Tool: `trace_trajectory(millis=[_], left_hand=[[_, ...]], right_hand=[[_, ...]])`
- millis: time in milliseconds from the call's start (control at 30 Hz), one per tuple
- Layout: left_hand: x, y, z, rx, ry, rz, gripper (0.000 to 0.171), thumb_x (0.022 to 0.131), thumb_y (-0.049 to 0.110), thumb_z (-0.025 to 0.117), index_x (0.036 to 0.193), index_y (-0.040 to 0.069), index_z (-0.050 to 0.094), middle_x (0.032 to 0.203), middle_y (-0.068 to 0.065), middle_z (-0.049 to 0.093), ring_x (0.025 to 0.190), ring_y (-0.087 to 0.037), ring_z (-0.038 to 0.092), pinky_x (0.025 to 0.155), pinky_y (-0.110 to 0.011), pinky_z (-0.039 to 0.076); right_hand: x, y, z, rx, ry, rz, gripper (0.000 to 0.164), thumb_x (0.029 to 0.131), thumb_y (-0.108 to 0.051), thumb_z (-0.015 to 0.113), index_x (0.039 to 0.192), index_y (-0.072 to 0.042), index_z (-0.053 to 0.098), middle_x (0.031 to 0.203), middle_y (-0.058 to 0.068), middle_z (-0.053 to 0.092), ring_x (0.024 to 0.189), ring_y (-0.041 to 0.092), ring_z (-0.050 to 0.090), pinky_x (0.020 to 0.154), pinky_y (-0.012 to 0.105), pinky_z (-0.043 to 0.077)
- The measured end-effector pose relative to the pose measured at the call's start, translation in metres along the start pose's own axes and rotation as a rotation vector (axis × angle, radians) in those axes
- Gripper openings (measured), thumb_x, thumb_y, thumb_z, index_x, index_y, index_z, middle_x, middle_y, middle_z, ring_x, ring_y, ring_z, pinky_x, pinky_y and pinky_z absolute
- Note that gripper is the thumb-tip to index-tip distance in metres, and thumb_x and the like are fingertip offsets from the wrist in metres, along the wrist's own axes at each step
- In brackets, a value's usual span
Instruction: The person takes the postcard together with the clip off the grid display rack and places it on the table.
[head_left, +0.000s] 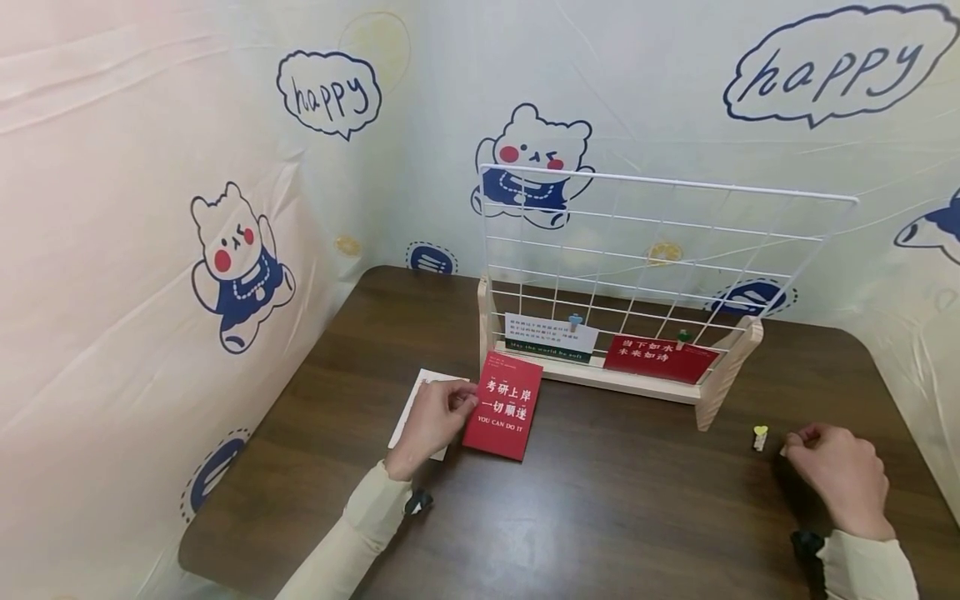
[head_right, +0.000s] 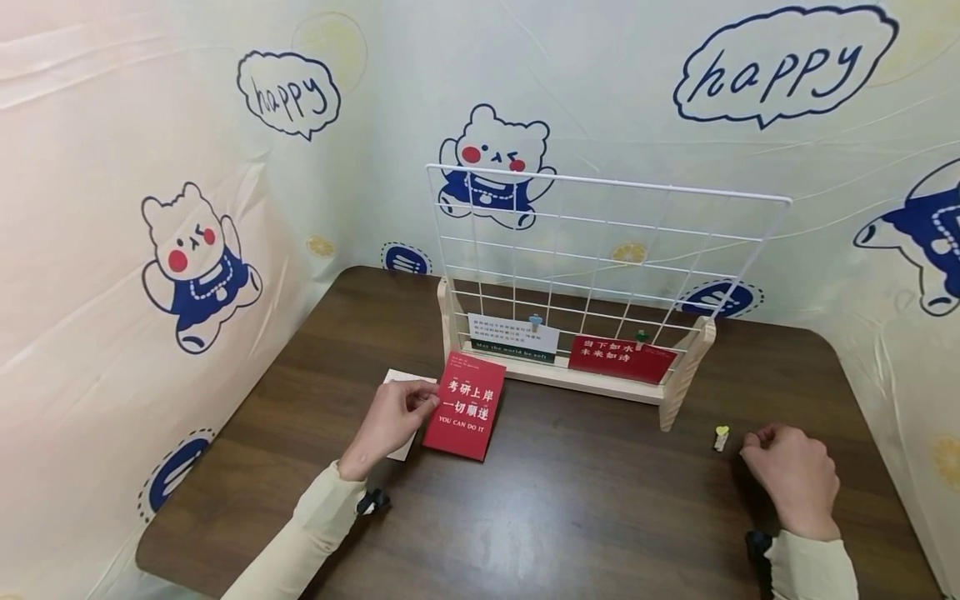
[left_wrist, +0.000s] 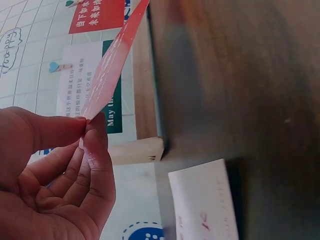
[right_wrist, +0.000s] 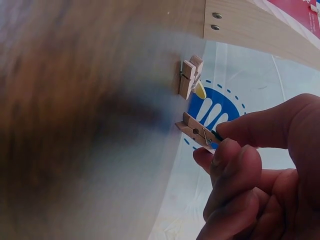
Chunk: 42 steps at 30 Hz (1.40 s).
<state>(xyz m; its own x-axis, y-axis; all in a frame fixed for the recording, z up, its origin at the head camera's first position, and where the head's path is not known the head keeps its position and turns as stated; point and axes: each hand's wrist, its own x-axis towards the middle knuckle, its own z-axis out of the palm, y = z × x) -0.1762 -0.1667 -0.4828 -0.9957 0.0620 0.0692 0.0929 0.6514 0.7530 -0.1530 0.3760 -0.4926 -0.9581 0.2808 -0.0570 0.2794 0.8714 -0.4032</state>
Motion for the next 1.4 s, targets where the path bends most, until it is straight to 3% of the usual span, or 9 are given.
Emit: trace_trajectory(millis=[167, 900, 1133, 1400], left_hand=[[-0.003, -0.004, 0.003, 0.012, 0.011, 0.027, 0.019, 0.093, 0.010, 0.077, 0.111, 0.005, 0.080, 0.087, -0.005, 0.079, 0.070, -0.010, 0.063, 0.062, -0.023, 0.053], [-0.016, -0.020, 0.007, 0.006, -0.026, -0.034, 0.020, 0.092, 0.008, 0.078, 0.111, 0.004, 0.080, 0.091, -0.007, 0.079, 0.070, -0.010, 0.063, 0.062, -0.022, 0.055], [-0.021, -0.025, -0.001, -0.007, -0.038, -0.116, 0.023, 0.092, 0.012, 0.078, 0.114, 0.005, 0.079, 0.098, -0.010, 0.079, 0.069, -0.013, 0.067, 0.054, -0.025, 0.055], [-0.021, -0.027, -0.003, -0.029, -0.077, -0.150, 0.022, 0.092, 0.009, 0.078, 0.112, 0.001, 0.078, 0.100, -0.013, 0.080, 0.072, -0.014, 0.071, 0.060, -0.027, 0.060]], right_hand=[[0.001, 0.001, 0.000, -0.002, -0.026, 0.019, 0.031, 0.092, -0.030, 0.057, 0.092, -0.004, 0.075, 0.088, 0.029, 0.073, 0.067, 0.046, 0.065, 0.044, 0.044, 0.042], [0.003, 0.002, 0.002, -0.006, -0.015, 0.009, 0.031, 0.093, -0.030, 0.057, 0.090, -0.006, 0.075, 0.090, 0.029, 0.073, 0.069, 0.046, 0.065, 0.044, 0.043, 0.041], [0.003, 0.001, 0.001, -0.003, -0.003, -0.004, 0.032, 0.093, -0.030, 0.057, 0.092, -0.004, 0.075, 0.091, 0.030, 0.073, 0.069, 0.048, 0.065, 0.044, 0.042, 0.040], [0.002, 0.001, 0.001, 0.001, -0.007, 0.001, 0.031, 0.092, -0.029, 0.056, 0.092, -0.005, 0.075, 0.092, 0.031, 0.072, 0.071, 0.049, 0.064, 0.044, 0.043, 0.040]])
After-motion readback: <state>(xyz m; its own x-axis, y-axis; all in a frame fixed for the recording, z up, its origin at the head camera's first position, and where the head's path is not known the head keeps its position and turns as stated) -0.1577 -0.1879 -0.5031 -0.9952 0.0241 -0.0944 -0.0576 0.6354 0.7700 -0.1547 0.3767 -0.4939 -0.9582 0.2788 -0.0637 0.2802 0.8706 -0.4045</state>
